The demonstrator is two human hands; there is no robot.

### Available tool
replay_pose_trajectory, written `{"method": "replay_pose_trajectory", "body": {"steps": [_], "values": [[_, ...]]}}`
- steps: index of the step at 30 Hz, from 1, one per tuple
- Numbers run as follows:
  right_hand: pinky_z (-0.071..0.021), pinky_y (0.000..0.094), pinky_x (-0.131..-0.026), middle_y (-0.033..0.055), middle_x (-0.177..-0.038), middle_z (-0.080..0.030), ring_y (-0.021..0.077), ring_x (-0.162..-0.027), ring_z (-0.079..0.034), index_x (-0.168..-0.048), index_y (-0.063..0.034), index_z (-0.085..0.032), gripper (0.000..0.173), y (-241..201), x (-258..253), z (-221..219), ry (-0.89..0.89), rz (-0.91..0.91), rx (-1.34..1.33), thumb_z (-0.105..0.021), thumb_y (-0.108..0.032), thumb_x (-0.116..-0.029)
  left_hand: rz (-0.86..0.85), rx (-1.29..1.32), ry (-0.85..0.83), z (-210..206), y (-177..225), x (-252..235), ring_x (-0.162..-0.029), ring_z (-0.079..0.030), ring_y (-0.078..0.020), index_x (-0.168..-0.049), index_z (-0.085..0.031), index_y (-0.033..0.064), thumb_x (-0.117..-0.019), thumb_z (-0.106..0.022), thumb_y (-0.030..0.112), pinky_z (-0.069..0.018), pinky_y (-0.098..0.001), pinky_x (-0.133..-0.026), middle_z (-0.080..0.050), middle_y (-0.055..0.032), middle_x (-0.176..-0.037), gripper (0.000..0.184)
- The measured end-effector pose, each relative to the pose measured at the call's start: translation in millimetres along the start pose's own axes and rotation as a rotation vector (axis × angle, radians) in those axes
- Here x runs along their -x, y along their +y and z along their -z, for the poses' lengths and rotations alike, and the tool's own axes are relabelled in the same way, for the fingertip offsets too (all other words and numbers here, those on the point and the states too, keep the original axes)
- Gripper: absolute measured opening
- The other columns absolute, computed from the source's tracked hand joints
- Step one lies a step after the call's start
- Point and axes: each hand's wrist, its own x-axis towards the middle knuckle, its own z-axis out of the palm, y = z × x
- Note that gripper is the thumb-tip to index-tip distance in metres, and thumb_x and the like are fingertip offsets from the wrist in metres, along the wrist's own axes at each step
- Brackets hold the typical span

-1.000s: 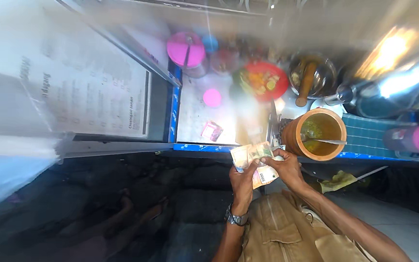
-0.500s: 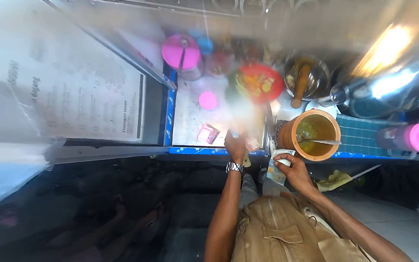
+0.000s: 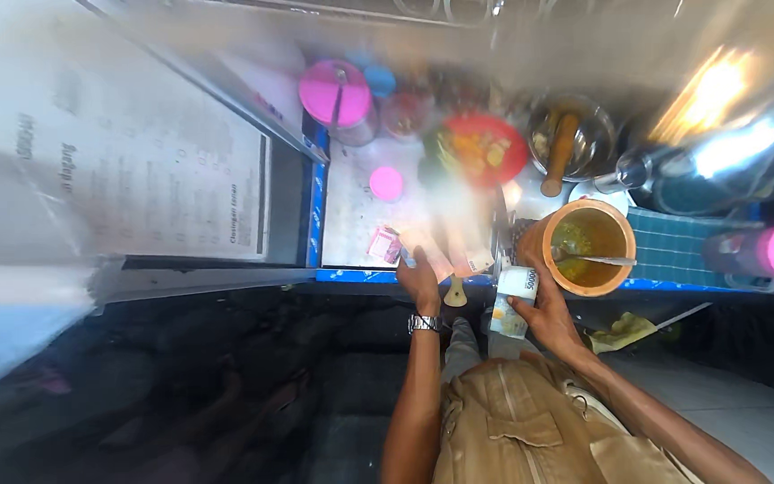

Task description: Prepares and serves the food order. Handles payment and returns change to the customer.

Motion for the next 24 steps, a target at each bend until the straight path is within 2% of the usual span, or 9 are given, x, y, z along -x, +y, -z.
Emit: {"method": "replay_pose_trajectory", "body": {"steps": [2,4,7,9,11,12,15,20,24], "values": [[-0.0639,0.0346,-0.086,0.0128,-0.12,-0.07,0.021,-0.099,-0.074,-0.161,-0.016,-0.023,0.089,-14,1,-2,-0.012,-0.015,-0.097,-0.075,-0.003,-0.0902,0.016,0.174,0.014,6,8,2,-0.096,-0.07,-0.02,-0.123,-0.064,0.0037,-0.1014,-0.064,0.035,-0.0588,-0.0432,-0.087,-0.07,-0.0129,-0.109,0.038],[-0.0648,0.0326,-0.082,0.0117,-0.107,-0.075,0.02,-0.091,-0.076,-0.148,-0.008,-0.04,0.072,-31,2,-2,-0.04,-0.033,-0.189,-0.078,0.0,-0.0875,0.029,0.321,-0.039,14,20,11,-0.098,-0.07,-0.0185,-0.125,-0.062,0.0033,-0.1004,-0.066,0.027,-0.0601,-0.0408,-0.088,-0.07,-0.011,-0.111,0.034],[-0.0639,0.0302,-0.078,0.0072,-0.092,-0.077,0.0146,-0.082,-0.075,-0.113,-0.0011,-0.07,0.026,-47,-2,-8,-0.054,-0.035,-0.239,-0.078,-0.004,-0.0883,0.077,0.42,-0.187,25,36,36,-0.104,-0.069,-0.0189,-0.132,-0.057,0.0053,-0.1012,-0.065,0.02,-0.0592,-0.04,-0.091,-0.069,-0.0096,-0.116,0.035],[-0.0622,0.0314,-0.081,0.0049,-0.106,-0.075,0.0134,-0.091,-0.072,-0.106,-0.0043,-0.075,0.016,-53,-9,-17,-0.064,-0.006,-0.196,-0.077,-0.007,-0.09,0.126,0.435,-0.26,27,44,53,-0.098,-0.07,-0.0176,-0.126,-0.059,0.0058,-0.1009,-0.064,0.015,-0.06,-0.0372,-0.087,-0.071,-0.008,-0.11,0.027],[-0.0601,0.0324,-0.088,0.005,-0.134,-0.062,0.0138,-0.107,-0.067,-0.106,-0.0068,-0.075,0.014,-57,-17,-25,-0.119,0.032,-0.084,-0.075,-0.011,-0.0922,0.158,0.448,-0.306,26,48,68,-0.092,-0.071,-0.0155,-0.119,-0.062,0.0056,-0.101,-0.061,0.009,-0.0606,-0.0347,-0.083,-0.072,-0.0062,-0.102,0.019],[-0.0599,0.0335,-0.086,0.006,-0.134,-0.063,0.0141,-0.105,-0.067,-0.107,-0.0065,-0.075,0.015,-59,-22,-29,-0.111,0.03,-0.043,-0.074,-0.013,-0.0934,0.18,0.456,-0.317,25,49,75,-0.09,-0.071,-0.0148,-0.118,-0.062,0.0055,-0.101,-0.058,0.006,-0.0608,-0.0337,-0.081,-0.072,-0.0058,-0.1,0.017],[-0.0608,0.0336,-0.072,0.0061,-0.095,-0.075,0.0136,-0.079,-0.072,-0.109,-0.0066,-0.071,0.016,-58,-28,-35,0.001,-0.016,-0.063,-0.073,-0.015,-0.0955,0.289,0.552,-0.359,30,54,89,-0.099,-0.069,-0.0163,-0.128,-0.057,0.0068,-0.1055,-0.052,0.014,-0.0591,-0.0341,-0.088,-0.07,-0.0078,-0.11,0.025],[-0.0633,0.0346,-0.075,0.0073,-0.113,-0.073,0.0187,-0.088,-0.074,-0.147,-0.0155,-0.046,0.058,-53,-25,-12,-0.036,-0.013,-0.267,-0.07,-0.004,-0.0953,0.345,0.62,-0.358,45,49,88,-0.105,-0.071,-0.0186,-0.134,-0.057,0.006,-0.1117,-0.037,0.024,-0.0595,-0.0332,-0.09,-0.071,-0.0113,-0.119,0.034],[-0.063,0.033,-0.075,0.0087,-0.096,-0.075,0.0156,-0.081,-0.073,-0.117,-0.0039,-0.068,0.025,-50,-16,-1,-0.103,-0.054,-0.399,-0.072,-0.002,-0.0928,0.352,0.498,-0.287,46,50,87,-0.101,-0.07,-0.0154,-0.129,-0.058,0.0082,-0.1091,-0.047,0.029,-0.0595,-0.0314,-0.087,-0.071,-0.0074,-0.112,0.031]]}}
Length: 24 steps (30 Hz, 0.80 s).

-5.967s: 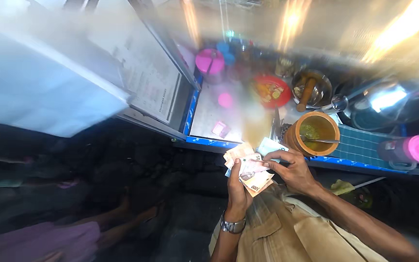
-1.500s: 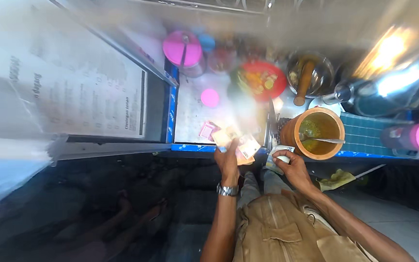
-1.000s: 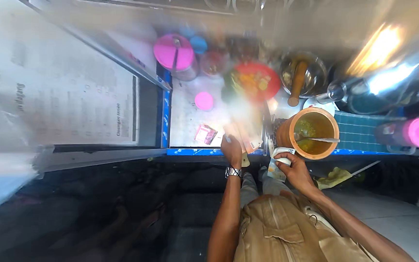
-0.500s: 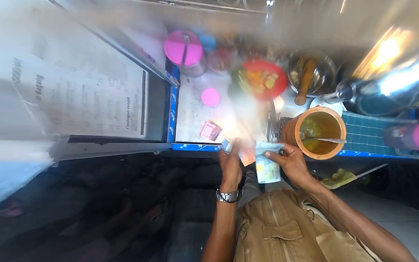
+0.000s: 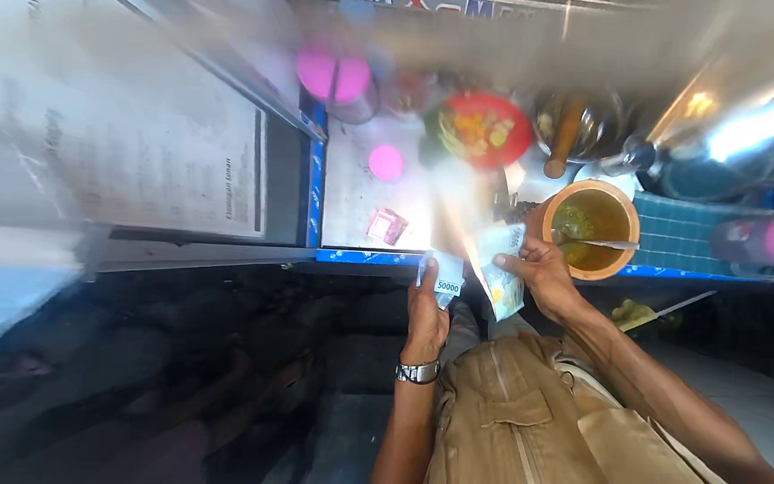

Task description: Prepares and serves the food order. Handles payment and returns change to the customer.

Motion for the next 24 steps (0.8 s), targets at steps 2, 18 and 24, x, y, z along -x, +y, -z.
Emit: {"method": "replay_pose_trajectory", "body": {"steps": [2,18,24], "values": [[-0.0622,0.031,-0.073,0.0064,-0.088,-0.073,0.0126,-0.076,-0.071,-0.106,-0.004,-0.069,0.012,-1,5,0,-0.018,-0.07,-0.019,-0.072,-0.004,-0.094,0.015,-0.04,0.038,-4,1,3,-0.098,-0.07,-0.0146,-0.127,-0.058,0.0098,-0.1072,-0.051,0.031,-0.0599,-0.0311,-0.084,-0.07,-0.0058,-0.108,0.03],[-0.0608,0.0288,-0.068,0.0064,-0.091,-0.073,0.0124,-0.075,-0.071,-0.117,-0.0069,-0.068,0.021,7,10,-11,0.071,0.021,0.136,-0.071,-0.011,-0.0967,0.116,-0.018,-0.119,-2,-15,14,-0.115,-0.064,-0.0239,-0.145,-0.047,0.0235,-0.107,-0.046,0.043,-0.0554,-0.0446,-0.092,-0.061,-0.0064,-0.132,0.043],[-0.0568,0.0257,-0.066,0.003,-0.095,-0.071,0.0083,-0.073,-0.066,-0.108,-0.006,-0.069,0.013,15,17,-10,0.043,0.124,0.291,-0.071,-0.007,-0.0951,0.28,0.075,-0.153,-6,-6,21,-0.111,-0.067,-0.0234,-0.134,-0.057,0.0125,-0.1054,-0.028,0.062,-0.0557,-0.0424,-0.093,-0.07,-0.0098,-0.119,0.064]]}}
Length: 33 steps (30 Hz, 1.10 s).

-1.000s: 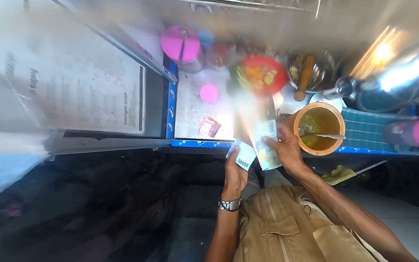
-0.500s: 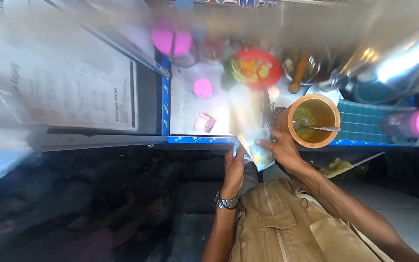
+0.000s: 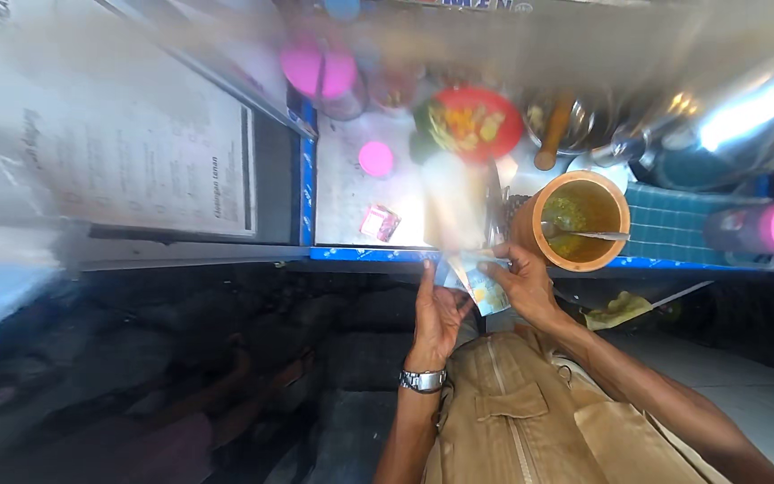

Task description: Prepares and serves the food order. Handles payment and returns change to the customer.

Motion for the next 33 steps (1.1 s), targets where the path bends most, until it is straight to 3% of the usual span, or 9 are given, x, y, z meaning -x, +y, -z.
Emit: {"method": "replay_pose_trajectory", "body": {"steps": [5,10,15,17,20,23,25,30,33], "values": [[-0.0599,0.0308,-0.073,0.0046,-0.092,-0.074,0.0112,-0.078,-0.07,-0.11,-0.0072,-0.071,0.015,10,5,10,-0.111,-0.146,0.091,-0.072,-0.013,-0.0963,-0.433,-0.011,0.082,2,5,-8,-0.102,-0.072,-0.0172,-0.127,-0.058,0.0079,-0.1099,-0.044,0.02,-0.0605,-0.0351,-0.089,-0.072,-0.0083,-0.114,0.025],[-0.0602,0.0296,-0.084,0.0044,-0.099,-0.075,0.0112,-0.088,-0.071,-0.113,-0.0044,-0.072,0.02,-8,8,23,-0.091,-0.175,-0.189,-0.073,-0.004,-0.0925,-0.56,-0.416,0.108,9,2,-9,-0.094,-0.071,-0.0113,-0.114,-0.066,0.0077,-0.1096,-0.046,0.027,-0.0603,-0.0348,-0.087,-0.073,-0.0014,-0.1,0.028],[-0.0595,0.0311,-0.071,0.0066,-0.096,-0.072,0.0132,-0.079,-0.069,-0.116,-0.0072,-0.069,0.02,-10,3,0,-0.022,-0.141,-0.143,-0.07,-0.012,-0.0968,-0.475,-0.425,-0.111,-11,-18,5,-0.107,-0.067,-0.0083,-0.137,-0.052,0.0122,-0.1078,-0.04,0.043,-0.0574,-0.0322,-0.095,-0.069,0.0013,-0.117,0.044],[-0.0601,0.0339,-0.072,0.0089,-0.107,-0.07,0.0166,-0.085,-0.069,-0.135,-0.0121,-0.058,0.038,-10,5,-5,-0.03,-0.097,-0.129,-0.068,-0.011,-0.098,-0.521,-0.403,-0.081,-16,-24,5,-0.104,-0.068,-0.0099,-0.136,-0.051,0.0074,-0.1085,-0.043,0.024,-0.0578,-0.0338,-0.094,-0.068,-0.0016,-0.115,0.033],[-0.0586,0.0407,-0.089,0.0131,-0.128,-0.062,0.021,-0.106,-0.067,-0.155,-0.0122,-0.033,0.064,-14,7,-1,-0.2,-0.086,-0.005,-0.065,-0.015,-0.0998,-0.581,-0.388,-0.076,-18,-24,6,-0.107,-0.067,-0.0074,-0.138,-0.048,0.0098,-0.1102,-0.037,0.024,-0.0572,-0.0318,-0.096,-0.068,0.0016,-0.117,0.033],[-0.0593,0.0371,-0.085,0.0123,-0.117,-0.069,0.017,-0.096,-0.069,-0.142,-0.0064,-0.054,0.043,-34,14,23,-0.272,-0.093,0.173,-0.065,-0.016,-0.1011,-0.601,-0.507,-0.183,-9,-19,4,-0.121,-0.058,-0.007,-0.15,-0.038,0.0156,-0.1086,-0.035,0.046,-0.0503,-0.0313,-0.104,-0.058,0.0037,-0.134,0.051],[-0.06,0.0314,-0.075,0.0074,-0.108,-0.071,0.0118,-0.087,-0.068,-0.125,-0.0057,-0.066,0.028,-42,21,57,-0.231,0.062,0.178,-0.064,-0.005,-0.0973,-0.549,-0.657,-0.227,-6,-11,1,-0.106,-0.06,-0.0058,-0.14,-0.047,0.0204,-0.1046,-0.038,0.056,-0.0511,-0.0287,-0.091,-0.061,0.0075,-0.118,0.051],[-0.0587,0.0305,-0.086,0.0058,-0.108,-0.07,0.0137,-0.101,-0.066,-0.092,-0.0057,-0.076,0.01,-49,28,128,-0.327,0.253,0.033,-0.066,-0.006,-0.0897,-0.241,-1.296,-0.727,-50,-7,12,-0.099,-0.067,-0.0194,-0.125,-0.065,0.0067,-0.0835,-0.081,0.043,-0.0576,-0.0434,-0.088,-0.069,-0.0088,-0.112,0.057],[-0.0606,0.0272,-0.075,0.0034,-0.097,-0.073,0.0096,-0.087,-0.069,-0.092,-0.0059,-0.075,0.015,-51,40,143,-0.393,0.142,0.127,-0.062,0.001,-0.0879,-0.194,-1.703,-0.934,-84,-15,19,-0.105,-0.066,-0.0259,-0.109,-0.072,0.0081,-0.0883,-0.077,0.033,-0.052,-0.051,-0.094,-0.07,-0.011,-0.109,0.033]]}}
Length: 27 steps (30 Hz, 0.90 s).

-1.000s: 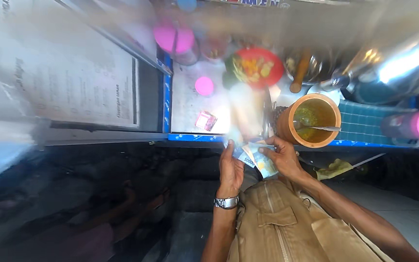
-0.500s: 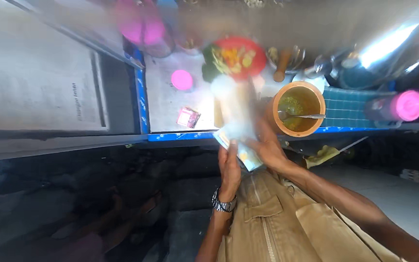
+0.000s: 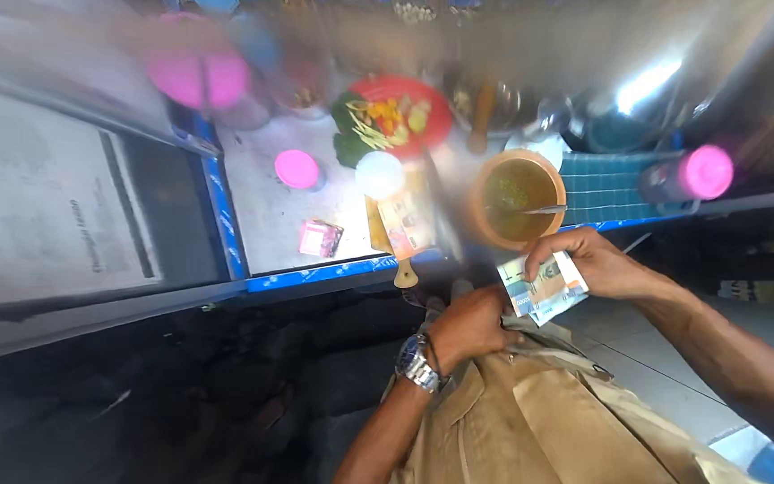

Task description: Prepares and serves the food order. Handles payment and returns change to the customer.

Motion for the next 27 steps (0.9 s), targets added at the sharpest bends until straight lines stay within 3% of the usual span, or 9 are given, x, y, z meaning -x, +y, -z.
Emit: {"method": "replay_pose_trajectory", "body": {"steps": [2,4,6,10,13,18,20,23,27], "values": [[-0.0596,0.0255,-0.072,0.002,-0.097,-0.073,0.0076,-0.084,-0.068,-0.095,-0.0066,-0.074,0.024,-5,10,6,-0.07,-0.058,0.072,-0.054,0.004,-0.0897,-0.076,-0.086,0.126,-3,2,0,-0.097,-0.07,-0.0286,-0.097,-0.073,0.0045,-0.0931,-0.068,0.02,-0.0542,-0.051,-0.088,-0.072,-0.0133,-0.1,0.017],[-0.0589,0.0242,-0.078,-0.0002,-0.104,-0.071,0.0059,-0.091,-0.068,-0.1,-0.0087,-0.074,0.031,-11,22,12,-0.125,-0.086,0.127,-0.046,0.003,-0.0914,-0.226,0.007,0.376,-12,-13,4,-0.086,-0.068,-0.0164,-0.093,-0.074,0.0074,-0.0928,-0.066,0.012,-0.0578,-0.0374,-0.079,-0.071,-0.006,-0.095,0.01],[-0.0574,0.0253,-0.09,0.0004,-0.116,-0.069,0.0076,-0.105,-0.065,-0.109,-0.0079,-0.074,0.036,-15,35,21,-0.173,-0.045,0.144,-0.044,0.001,-0.0905,-0.311,0.072,0.482,-13,-25,10,-0.095,-0.068,-0.0094,-0.089,-0.077,0.0118,-0.0942,-0.061,0.007,-0.0578,-0.0308,-0.084,-0.072,-0.0014,-0.104,0.017],[-0.0557,0.0227,-0.088,0.0006,-0.129,-0.063,0.0067,-0.113,-0.061,-0.125,-0.0101,-0.069,0.039,-28,52,34,-0.243,0.044,0.204,-0.046,-0.019,-0.0948,-0.333,-0.029,0.485,-7,-24,22,-0.11,-0.066,-0.0124,-0.105,-0.081,0.0186,-0.099,-0.057,0.01,-0.0542,-0.0315,-0.097,-0.07,-0.0042,-0.12,0.027],[-0.0578,0.0192,-0.08,-0.0043,-0.119,-0.069,0.0009,-0.1,-0.065,-0.112,-0.0149,-0.076,0.024,-43,56,20,-0.159,0.002,0.37,-0.056,-0.021,-0.1008,-0.308,-0.112,0.441,-4,-22,22,-0.11,-0.066,-0.0136,-0.112,-0.08,0.0219,-0.1003,-0.057,0.015,-0.0555,-0.0327,-0.094,-0.067,-0.0042,-0.127,0.026],[-0.0578,0.0511,-0.064,0.0219,-0.106,-0.063,0.0378,-0.08,-0.068,-0.1,0.0036,-0.066,0.01,-63,41,-52,-0.499,-0.189,0.847,-0.059,0.006,-0.093,-0.288,-0.099,0.321,-4,-12,10,-0.111,-0.066,-0.0147,-0.116,-0.078,0.024,-0.1001,-0.054,0.013,-0.0551,-0.0362,-0.094,-0.066,-0.002,-0.132,0.031],[-0.0555,0.0583,-0.075,0.0304,-0.113,-0.059,0.0485,-0.097,-0.064,-0.109,0.0121,-0.06,0.015,-59,14,-78,-0.703,-0.495,0.865,-0.05,0.008,-0.0984,-0.297,-0.044,0.282,-1,-8,7,-0.115,-0.065,-0.0153,-0.116,-0.079,0.0213,-0.1008,-0.053,0.012,-0.0537,-0.0364,-0.098,-0.066,-0.0027,-0.132,0.031],[-0.046,0.0636,-0.099,0.0351,-0.131,-0.057,0.0519,-0.123,-0.056,-0.131,0.0142,-0.053,0.032,-26,-14,-98,-0.652,-0.827,0.769,-0.043,-0.001,-0.1055,-0.274,0.112,0.216,5,-13,8,-0.114,-0.064,-0.0109,-0.119,-0.077,0.0175,-0.102,-0.055,0.016,-0.0526,-0.0315,-0.098,-0.066,-0.0026,-0.131,0.027],[-0.0456,0.0662,-0.099,0.033,-0.125,-0.061,0.0512,-0.12,-0.058,-0.123,0.0106,-0.061,0.027,-4,-7,-96,-0.703,-0.677,0.764,-0.057,0.0,-0.0992,-0.101,0.226,0.352,13,-53,23,-0.101,-0.067,-0.0121,-0.131,-0.069,0.0142,-0.1039,-0.054,0.025,-0.0559,-0.0318,-0.089,-0.066,-0.0046,-0.129,0.032]]}}
